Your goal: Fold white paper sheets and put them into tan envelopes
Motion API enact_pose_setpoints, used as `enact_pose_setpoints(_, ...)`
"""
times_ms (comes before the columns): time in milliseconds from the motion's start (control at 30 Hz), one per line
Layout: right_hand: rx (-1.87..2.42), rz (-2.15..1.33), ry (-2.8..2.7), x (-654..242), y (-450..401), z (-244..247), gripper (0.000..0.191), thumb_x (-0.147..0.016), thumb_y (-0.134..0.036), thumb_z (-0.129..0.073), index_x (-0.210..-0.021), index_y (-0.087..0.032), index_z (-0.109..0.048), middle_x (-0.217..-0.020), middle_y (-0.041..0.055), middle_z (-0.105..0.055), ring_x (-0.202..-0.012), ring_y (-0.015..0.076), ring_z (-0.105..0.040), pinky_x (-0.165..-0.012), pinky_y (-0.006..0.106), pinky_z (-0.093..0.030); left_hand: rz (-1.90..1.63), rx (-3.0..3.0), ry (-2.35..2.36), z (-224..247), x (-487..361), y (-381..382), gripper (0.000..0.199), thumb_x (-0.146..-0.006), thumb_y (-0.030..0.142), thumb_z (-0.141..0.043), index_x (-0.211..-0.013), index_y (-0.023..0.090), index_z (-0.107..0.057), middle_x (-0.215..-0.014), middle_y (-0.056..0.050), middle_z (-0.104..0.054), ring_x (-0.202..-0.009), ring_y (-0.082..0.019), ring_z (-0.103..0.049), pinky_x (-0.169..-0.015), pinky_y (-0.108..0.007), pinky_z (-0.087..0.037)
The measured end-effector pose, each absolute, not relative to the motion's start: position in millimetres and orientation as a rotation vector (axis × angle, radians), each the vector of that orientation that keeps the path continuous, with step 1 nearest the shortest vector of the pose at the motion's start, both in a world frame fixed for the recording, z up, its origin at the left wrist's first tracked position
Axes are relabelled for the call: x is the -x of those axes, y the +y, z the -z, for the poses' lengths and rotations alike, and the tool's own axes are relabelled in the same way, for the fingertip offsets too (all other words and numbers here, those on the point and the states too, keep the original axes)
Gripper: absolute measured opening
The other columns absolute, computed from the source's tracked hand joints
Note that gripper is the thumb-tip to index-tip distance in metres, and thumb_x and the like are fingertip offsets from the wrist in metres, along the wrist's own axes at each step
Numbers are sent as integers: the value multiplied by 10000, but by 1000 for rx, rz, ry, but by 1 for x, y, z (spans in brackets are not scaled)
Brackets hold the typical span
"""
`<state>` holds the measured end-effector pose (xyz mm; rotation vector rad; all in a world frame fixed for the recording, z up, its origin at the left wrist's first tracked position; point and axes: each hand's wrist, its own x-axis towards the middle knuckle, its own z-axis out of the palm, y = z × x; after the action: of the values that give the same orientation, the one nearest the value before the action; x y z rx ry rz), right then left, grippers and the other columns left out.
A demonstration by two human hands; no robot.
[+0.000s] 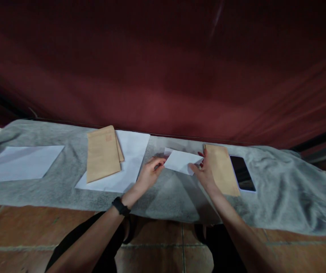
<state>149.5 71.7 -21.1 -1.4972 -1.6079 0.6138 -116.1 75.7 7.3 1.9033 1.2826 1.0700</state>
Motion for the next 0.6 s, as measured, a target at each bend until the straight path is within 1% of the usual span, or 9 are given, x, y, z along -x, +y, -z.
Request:
enact_pose_setpoints(33,1466,-722,-1464,-150,72,14,745,-903,-428,-599,-1561,-211,-325,-1213,122,-671,-1025,231,-654,-848,347,-553,-1095,-1954,1251,-11,117,75,176,-912,183,-590,-1031,221,-713,-974,-44,-711,-952,-194,-655,-881,-320,-521)
enact_pose_setpoints(100,1374,-924,-1233,-151,71,0,568,-809,-472,-715,-1306,-222,-599,-954,46,-717,-828,204,-650,-738,317,-546,-1170,-2013,1198,-18,118,75,152,-942,225,-580,-1017,226,-712,-957,-48,-705,-957,-203,-651,-877,-337,-521)
enact_pose_setpoints(133,1330,-998,-1165,-151,70,-7,469,-762,-486,-763,-1138,-222,-669,-854,16,-707,-757,189,-632,-691,302,-531,-1204,-2023,1185,-22,120,76,144,-949,252,-587,-1019,227,-710,-952,-49,-701,-952,-206,-649,-874,-343,-519)
enact_pose_setpoints(167,1288,-1058,-1109,-151,68,-14,397,-722,-493,-803,-989,-223,-688,-784,-6,-689,-708,175,-614,-653,287,-514,-1229,-2022,1179,-26,121,78,138,-949,281,-604,-1020,226,-708,-950,-49,-699,-946,-207,-648,-872,-347,-517)
enact_pose_setpoints(233,1225,-1139,-1011,-151,65,-25,355,-682,-496,-847,-827,-227,-668,-710,-32,-665,-649,153,-589,-605,266,-485,-1239,-1984,1182,-33,125,82,156,-928,343,-652,-1012,222,-704,-958,-48,-702,-941,-209,-648,-881,-350,-511)
enact_pose_setpoints(367,1125,-1202,-867,-154,64,-41,345,-677,-475,-871,-825,-243,-664,-747,-35,-701,-680,159,-629,-639,283,-511,-1134,-1854,1127,-45,132,87,245,-873,446,-710,-867,202,-692,-922,-39,-707,-937,-214,-647,-885,-332,-500)
enact_pose_setpoints(467,1096,-1185,-835,-159,69,-44,335,-693,-455,-855,-885,-242,-682,-832,-16,-737,-735,170,-658,-676,298,-533,-1015,-1642,1087,-48,130,81,310,-874,495,-685,-806,195,-652,-770,12,-653,-759,-165,-614,-727,-271,-493)
enact_pose_setpoints(533,1150,-1110,-834,-162,73,-41,352,-702,-456,-836,-932,-236,-687,-832,-22,-733,-709,156,-646,-645,280,-527,-945,-1481,1055,-46,125,77,334,-864,523,-679,-828,193,-640,-724,33,-631,-668,-137,-578,-631,-243,-465)
enact_pose_setpoints(600,1237,-1020,-842,-162,78,-36,364,-698,-470,-820,-931,-227,-681,-788,-34,-715,-660,139,-620,-596,259,-511,-907,-1376,1047,-41,122,77,359,-823,542,-708,-847,190,-646,-721,31,-646,-641,-133,-573,-588,-233,-449)
